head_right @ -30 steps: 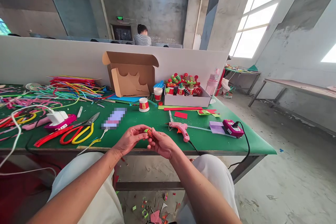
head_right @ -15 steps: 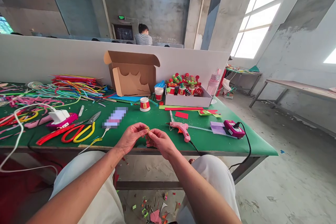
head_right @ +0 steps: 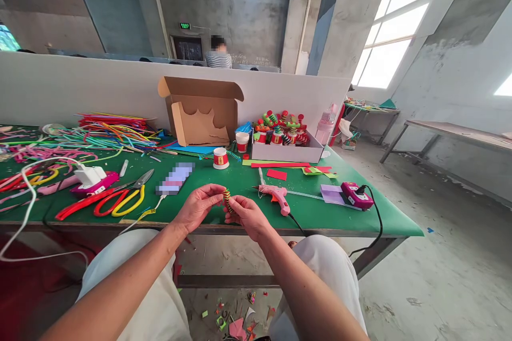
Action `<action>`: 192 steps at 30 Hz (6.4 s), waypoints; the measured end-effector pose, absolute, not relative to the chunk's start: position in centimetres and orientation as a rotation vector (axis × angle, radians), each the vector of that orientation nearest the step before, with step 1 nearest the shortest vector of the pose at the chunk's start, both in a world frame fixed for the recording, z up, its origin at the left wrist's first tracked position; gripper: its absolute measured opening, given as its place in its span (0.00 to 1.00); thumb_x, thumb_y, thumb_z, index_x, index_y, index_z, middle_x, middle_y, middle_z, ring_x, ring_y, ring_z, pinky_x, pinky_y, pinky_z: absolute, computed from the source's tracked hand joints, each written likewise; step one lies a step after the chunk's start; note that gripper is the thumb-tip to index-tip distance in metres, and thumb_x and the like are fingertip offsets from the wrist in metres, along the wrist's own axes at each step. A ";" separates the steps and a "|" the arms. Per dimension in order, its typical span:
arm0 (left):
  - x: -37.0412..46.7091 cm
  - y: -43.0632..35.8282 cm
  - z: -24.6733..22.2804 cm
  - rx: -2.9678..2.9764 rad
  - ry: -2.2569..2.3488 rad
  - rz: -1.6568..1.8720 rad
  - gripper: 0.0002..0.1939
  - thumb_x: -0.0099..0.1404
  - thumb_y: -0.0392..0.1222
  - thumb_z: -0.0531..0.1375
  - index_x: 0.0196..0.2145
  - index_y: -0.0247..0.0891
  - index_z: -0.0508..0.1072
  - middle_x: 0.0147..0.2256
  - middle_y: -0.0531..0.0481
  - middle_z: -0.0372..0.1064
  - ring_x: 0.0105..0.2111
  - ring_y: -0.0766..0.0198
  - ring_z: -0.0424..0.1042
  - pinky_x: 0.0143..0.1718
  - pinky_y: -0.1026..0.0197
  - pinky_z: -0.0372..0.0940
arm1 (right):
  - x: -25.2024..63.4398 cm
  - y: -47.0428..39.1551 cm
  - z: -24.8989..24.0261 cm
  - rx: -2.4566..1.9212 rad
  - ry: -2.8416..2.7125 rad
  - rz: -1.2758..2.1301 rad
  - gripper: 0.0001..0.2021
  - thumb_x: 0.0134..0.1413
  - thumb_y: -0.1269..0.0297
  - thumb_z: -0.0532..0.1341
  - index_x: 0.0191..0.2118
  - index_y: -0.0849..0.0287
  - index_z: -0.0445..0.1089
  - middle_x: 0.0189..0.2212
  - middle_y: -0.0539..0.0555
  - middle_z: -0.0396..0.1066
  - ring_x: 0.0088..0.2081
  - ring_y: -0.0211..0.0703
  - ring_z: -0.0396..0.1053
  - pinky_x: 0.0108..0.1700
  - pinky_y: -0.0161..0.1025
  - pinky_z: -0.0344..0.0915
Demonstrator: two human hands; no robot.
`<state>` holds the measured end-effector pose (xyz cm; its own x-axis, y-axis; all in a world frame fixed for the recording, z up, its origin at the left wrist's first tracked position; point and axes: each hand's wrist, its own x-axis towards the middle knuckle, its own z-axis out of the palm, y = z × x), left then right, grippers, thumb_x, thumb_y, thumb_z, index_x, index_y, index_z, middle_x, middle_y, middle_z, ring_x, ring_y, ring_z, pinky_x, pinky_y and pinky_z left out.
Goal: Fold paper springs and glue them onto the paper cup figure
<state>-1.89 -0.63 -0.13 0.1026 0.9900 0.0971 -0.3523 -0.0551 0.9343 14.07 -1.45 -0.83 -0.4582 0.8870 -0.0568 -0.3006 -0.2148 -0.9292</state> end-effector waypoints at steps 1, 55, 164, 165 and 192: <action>-1.9 -0.6 -0.1 1.051 0.823 1.327 0.14 0.44 0.43 0.72 0.30 0.36 0.79 0.29 0.49 0.75 0.28 0.67 0.67 0.32 0.63 0.61 | 14.1 -1.4 -0.8 -0.792 -1.184 1.786 0.21 0.40 0.46 0.70 0.30 0.60 0.70 0.26 0.48 0.67 0.26 0.31 0.64 0.32 0.33 0.64; -4.2 0.6 -0.5 0.964 0.797 1.362 0.16 0.42 0.40 0.73 0.32 0.35 0.80 0.30 0.47 0.76 0.27 0.67 0.70 0.33 0.62 0.66 | 26.1 1.5 0.6 -1.849 -1.577 0.803 0.14 0.43 0.63 0.63 0.18 0.55 0.57 0.12 0.46 0.62 0.18 0.36 0.58 0.23 0.35 0.52; -3.3 0.8 -0.9 1.216 0.973 1.340 0.18 0.41 0.49 0.73 0.30 0.37 0.80 0.29 0.47 0.77 0.30 0.61 0.72 0.38 0.57 0.67 | 19.4 -2.7 2.8 -1.132 -1.817 0.971 0.19 0.56 0.45 0.56 0.26 0.55 0.60 0.14 0.44 0.54 0.17 0.33 0.52 0.19 0.33 0.48; -3.3 0.8 -0.9 1.208 0.973 1.340 0.18 0.41 0.49 0.73 0.30 0.37 0.80 0.29 0.48 0.77 0.30 0.61 0.72 0.38 0.57 0.67 | 19.5 -2.7 2.8 -1.137 -1.812 0.979 0.19 0.56 0.44 0.56 0.26 0.55 0.60 0.14 0.43 0.54 0.17 0.33 0.52 0.19 0.33 0.49; -3.9 0.7 -0.4 0.846 0.751 1.341 0.15 0.42 0.38 0.73 0.31 0.35 0.80 0.31 0.48 0.77 0.32 0.65 0.73 0.37 0.61 0.70 | 26.6 -0.1 2.6 -1.213 -1.323 1.371 0.19 0.39 0.50 0.69 0.26 0.61 0.68 0.15 0.44 0.59 0.17 0.29 0.53 0.21 0.32 0.56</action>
<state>-3.90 0.74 -0.36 0.0920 0.9956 0.0151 -0.5070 0.0338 0.8613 26.64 -0.05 2.63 -0.1633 0.9833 -0.0800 0.0449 -0.0736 -0.9963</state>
